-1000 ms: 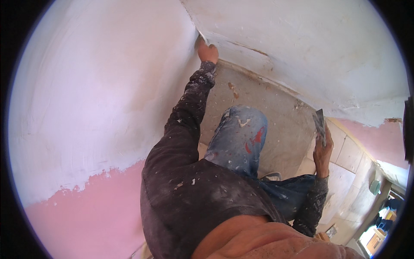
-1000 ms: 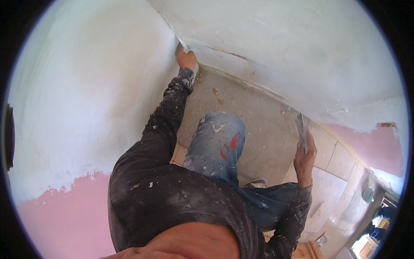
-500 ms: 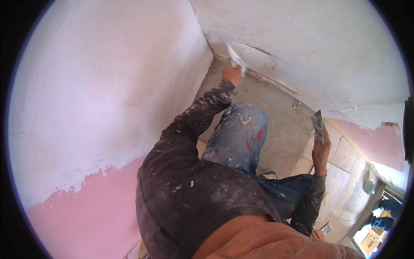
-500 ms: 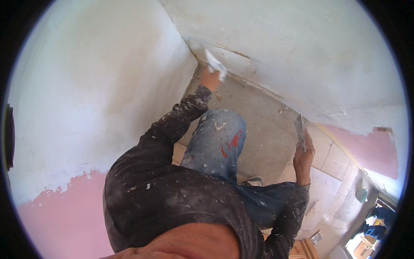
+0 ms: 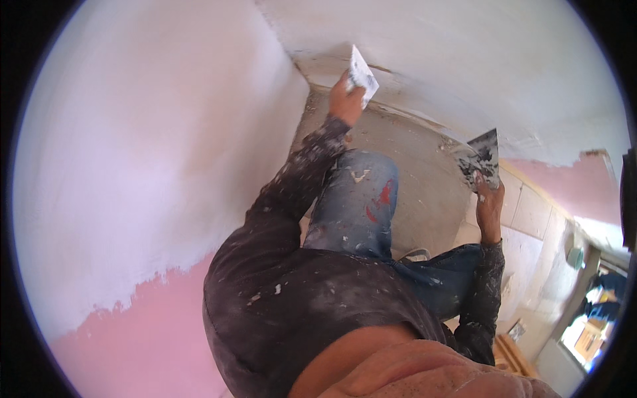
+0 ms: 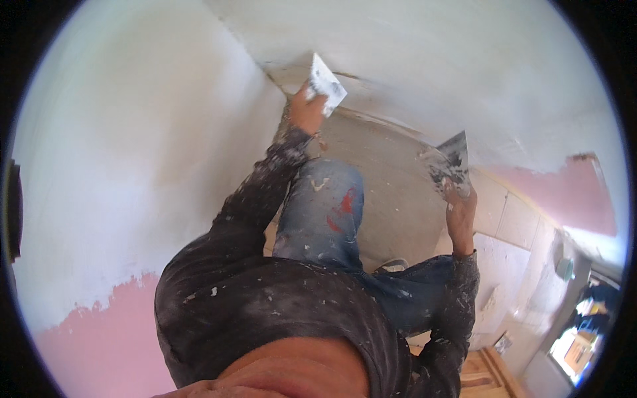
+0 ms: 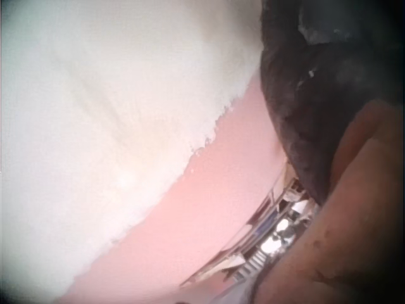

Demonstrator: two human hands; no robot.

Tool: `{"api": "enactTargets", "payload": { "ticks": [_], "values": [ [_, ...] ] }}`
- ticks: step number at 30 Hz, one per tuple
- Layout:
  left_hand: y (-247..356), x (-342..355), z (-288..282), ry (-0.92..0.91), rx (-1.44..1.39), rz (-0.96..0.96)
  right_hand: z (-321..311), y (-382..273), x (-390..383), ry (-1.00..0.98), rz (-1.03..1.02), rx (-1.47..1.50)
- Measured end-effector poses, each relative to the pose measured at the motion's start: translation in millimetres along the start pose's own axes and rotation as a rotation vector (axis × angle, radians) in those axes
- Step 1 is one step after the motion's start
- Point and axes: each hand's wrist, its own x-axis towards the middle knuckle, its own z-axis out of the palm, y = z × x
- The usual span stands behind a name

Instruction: The person kneels on the floor and uses a trowel and hawk to apply white plaster to a wall corner and adjacent surface. The person repeatedly scoops plaster from the hawk and spreads it along the wall, smoothing the surface.

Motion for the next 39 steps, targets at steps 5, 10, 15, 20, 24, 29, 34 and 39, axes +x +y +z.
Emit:
{"api": "enactTargets", "payload": {
  "ticks": [5,10,15,20,24,29,34,39],
  "values": [
    [64,-29,-3,-0.368,-0.21,0.157,3,-40,-3,0.067,0.394,1.257],
    [141,-57,43,-0.813,-0.22,0.29,-3,-18,5,-0.162,0.359,1.683],
    [150,-69,69,-1.001,0.012,0.718,-18,-21,-5,-0.107,0.349,1.748],
    [137,-47,53,-0.966,0.317,0.856,-35,-30,-23,-0.145,0.143,1.8],
    [102,-32,37,-0.817,0.186,0.475,-51,-46,-28,0.208,-0.297,0.813],
    [122,-43,64,-0.691,-1.149,-0.541,-42,-61,-15,0.365,-0.768,0.003],
    [126,-52,67,-0.74,-1.163,-0.688,-21,-67,-8,0.231,-0.742,-0.288],
    [116,-41,34,-0.67,-1.22,-0.587,-14,-24,7,0.152,-0.412,-0.531]
  ]
}}
